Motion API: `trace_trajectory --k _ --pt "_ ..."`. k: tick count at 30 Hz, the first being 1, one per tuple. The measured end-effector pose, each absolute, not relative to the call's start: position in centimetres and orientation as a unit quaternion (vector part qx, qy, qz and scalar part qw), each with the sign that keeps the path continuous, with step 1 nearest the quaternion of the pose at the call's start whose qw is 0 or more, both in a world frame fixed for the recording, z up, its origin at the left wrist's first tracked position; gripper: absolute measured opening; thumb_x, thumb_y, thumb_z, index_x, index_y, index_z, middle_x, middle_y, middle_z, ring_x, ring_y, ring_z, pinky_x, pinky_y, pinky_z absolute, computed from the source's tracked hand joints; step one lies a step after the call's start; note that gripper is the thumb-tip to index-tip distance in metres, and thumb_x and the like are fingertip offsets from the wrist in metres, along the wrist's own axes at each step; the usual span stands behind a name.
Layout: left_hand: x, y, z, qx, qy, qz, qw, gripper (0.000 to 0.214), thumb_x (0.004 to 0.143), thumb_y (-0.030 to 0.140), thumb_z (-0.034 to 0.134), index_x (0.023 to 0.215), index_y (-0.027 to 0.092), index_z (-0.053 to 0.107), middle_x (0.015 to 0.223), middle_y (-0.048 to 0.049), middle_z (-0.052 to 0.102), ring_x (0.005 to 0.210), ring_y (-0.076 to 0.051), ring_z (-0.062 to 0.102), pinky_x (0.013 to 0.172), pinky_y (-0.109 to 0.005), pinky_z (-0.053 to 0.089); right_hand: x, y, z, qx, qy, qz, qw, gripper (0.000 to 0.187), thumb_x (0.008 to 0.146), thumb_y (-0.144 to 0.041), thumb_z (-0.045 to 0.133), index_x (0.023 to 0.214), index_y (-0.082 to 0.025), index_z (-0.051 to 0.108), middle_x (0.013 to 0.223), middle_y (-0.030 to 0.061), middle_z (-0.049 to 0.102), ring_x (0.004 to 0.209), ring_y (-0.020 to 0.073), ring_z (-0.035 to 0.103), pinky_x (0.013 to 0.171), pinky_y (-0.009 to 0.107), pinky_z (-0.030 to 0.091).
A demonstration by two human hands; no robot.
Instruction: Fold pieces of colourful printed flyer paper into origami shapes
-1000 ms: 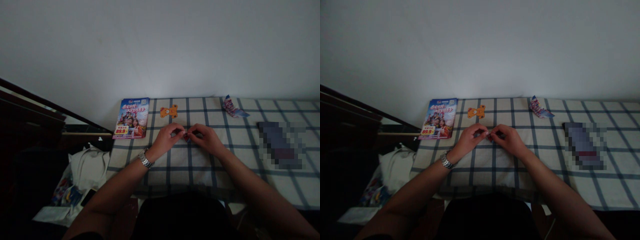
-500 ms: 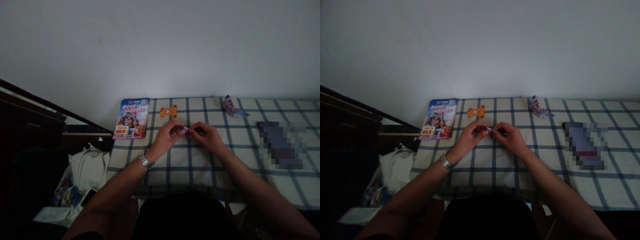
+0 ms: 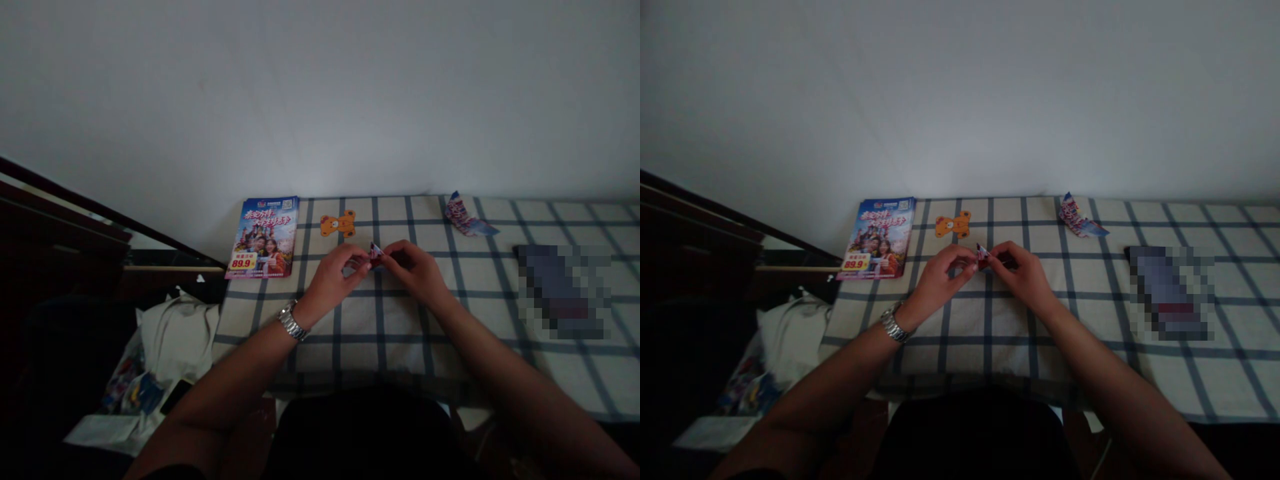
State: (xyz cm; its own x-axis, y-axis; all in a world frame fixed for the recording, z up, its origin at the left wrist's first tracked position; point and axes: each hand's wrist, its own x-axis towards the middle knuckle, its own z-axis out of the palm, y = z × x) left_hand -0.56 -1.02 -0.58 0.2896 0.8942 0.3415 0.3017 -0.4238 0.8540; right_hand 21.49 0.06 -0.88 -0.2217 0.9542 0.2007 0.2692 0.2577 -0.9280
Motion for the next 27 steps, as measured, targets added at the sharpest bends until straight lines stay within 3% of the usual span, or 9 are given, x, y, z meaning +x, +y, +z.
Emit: trace_trajectory --k 11,14,17,27 --pt "-0.47 -1.05 -1.07 0.721 0.386 0.438 0.374 0.019 0.100 0.027 0.070 0.117 0.022 0.066 0.116 -0.0076 0.070 0.104 -0.018 0.073 0.092 -0.036 0.065 21.17 -0.38 -0.80 -0.428 -0.686 0.430 0.401 0.029 0.097 -0.053 0.070 0.109 -0.026 0.066 0.099 0.0041 0.076 0.088 0.0214 0.074 0.079 0.035 0.062" --pt "-0.42 -1.00 -1.18 0.714 0.389 0.439 0.383 0.021 0.097 0.025 0.074 0.116 0.021 0.065 0.115 -0.0074 0.069 0.101 -0.017 0.074 0.092 -0.035 0.066 21.20 -0.49 -0.42 -0.423 -0.695 0.436 0.384 0.030 0.103 -0.054 0.061 0.113 -0.026 0.066 0.097 0.0040 0.075 0.082 0.0202 0.072 0.072 0.032 0.060" --pt "-0.43 -0.95 -1.10 0.707 0.395 0.442 0.387 0.019 0.097 0.022 0.074 0.114 0.021 0.065 0.114 -0.0062 0.070 0.100 -0.016 0.074 0.095 -0.035 0.065 21.22 -0.51 -0.14 -0.425 -0.709 0.419 0.376 0.032 0.107 -0.053 0.052 0.113 -0.026 0.069 0.097 0.0044 0.075 0.085 0.0205 0.071 0.075 0.033 0.059" --pt "-0.41 -1.20 -0.84 0.706 0.387 0.442 0.396 0.027 0.094 0.031 0.079 0.115 0.022 0.064 0.114 -0.0072 0.069 0.106 -0.018 0.071 0.093 -0.034 0.064 20.87 -0.41 -0.97 -0.416 -0.671 0.473 0.391 0.027 0.098 -0.049 0.071 0.112 -0.027 0.066 0.107 0.0049 0.076 0.092 0.0220 0.076 0.080 0.036 0.063"
